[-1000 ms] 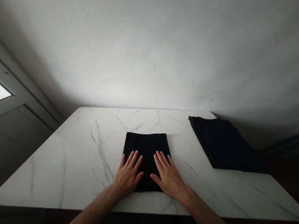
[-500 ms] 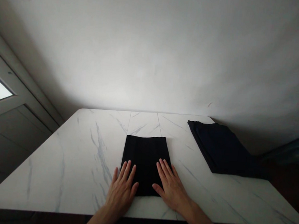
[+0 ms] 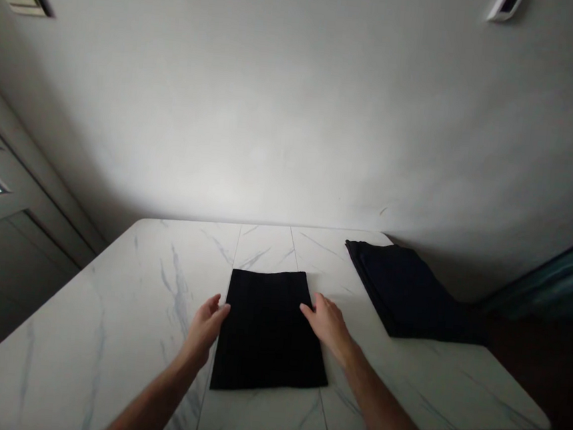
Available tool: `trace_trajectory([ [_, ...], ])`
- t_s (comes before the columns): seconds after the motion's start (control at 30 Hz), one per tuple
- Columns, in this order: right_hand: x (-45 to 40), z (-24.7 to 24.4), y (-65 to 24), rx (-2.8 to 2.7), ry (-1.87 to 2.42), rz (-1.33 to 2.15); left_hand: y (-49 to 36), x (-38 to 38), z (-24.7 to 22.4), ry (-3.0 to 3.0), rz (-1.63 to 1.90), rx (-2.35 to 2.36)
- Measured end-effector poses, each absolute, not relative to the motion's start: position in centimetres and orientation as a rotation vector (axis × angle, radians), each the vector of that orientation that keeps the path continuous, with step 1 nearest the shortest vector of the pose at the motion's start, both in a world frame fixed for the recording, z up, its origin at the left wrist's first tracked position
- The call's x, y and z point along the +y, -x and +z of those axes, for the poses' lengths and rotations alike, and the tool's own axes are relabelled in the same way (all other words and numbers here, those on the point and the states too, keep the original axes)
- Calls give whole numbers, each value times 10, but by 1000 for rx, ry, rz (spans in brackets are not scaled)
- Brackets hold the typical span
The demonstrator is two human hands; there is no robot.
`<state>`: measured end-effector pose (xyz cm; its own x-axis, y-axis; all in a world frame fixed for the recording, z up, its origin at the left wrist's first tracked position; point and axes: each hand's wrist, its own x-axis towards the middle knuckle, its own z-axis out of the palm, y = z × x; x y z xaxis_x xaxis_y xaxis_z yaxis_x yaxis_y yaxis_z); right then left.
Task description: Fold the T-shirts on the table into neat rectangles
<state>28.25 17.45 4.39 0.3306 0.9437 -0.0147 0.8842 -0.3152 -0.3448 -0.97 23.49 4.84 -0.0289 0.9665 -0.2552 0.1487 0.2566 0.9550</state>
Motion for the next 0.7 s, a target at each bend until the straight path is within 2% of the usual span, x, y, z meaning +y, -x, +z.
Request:
trace_trajectory([
  [0.2,204,55,-279,-1526,2468,417,10,248,67,-833,769,1408],
  [0.33,207,51,-280,-1498,2396,506,6,255,62,-939,630,1341],
  [0.47,204,48,-275,-1538,2285,427,-4,258,65,-1107,463,1320],
  [0.7,190,40,-283,-1364,2142,638,-2,241,69,-1120,486,1340],
])
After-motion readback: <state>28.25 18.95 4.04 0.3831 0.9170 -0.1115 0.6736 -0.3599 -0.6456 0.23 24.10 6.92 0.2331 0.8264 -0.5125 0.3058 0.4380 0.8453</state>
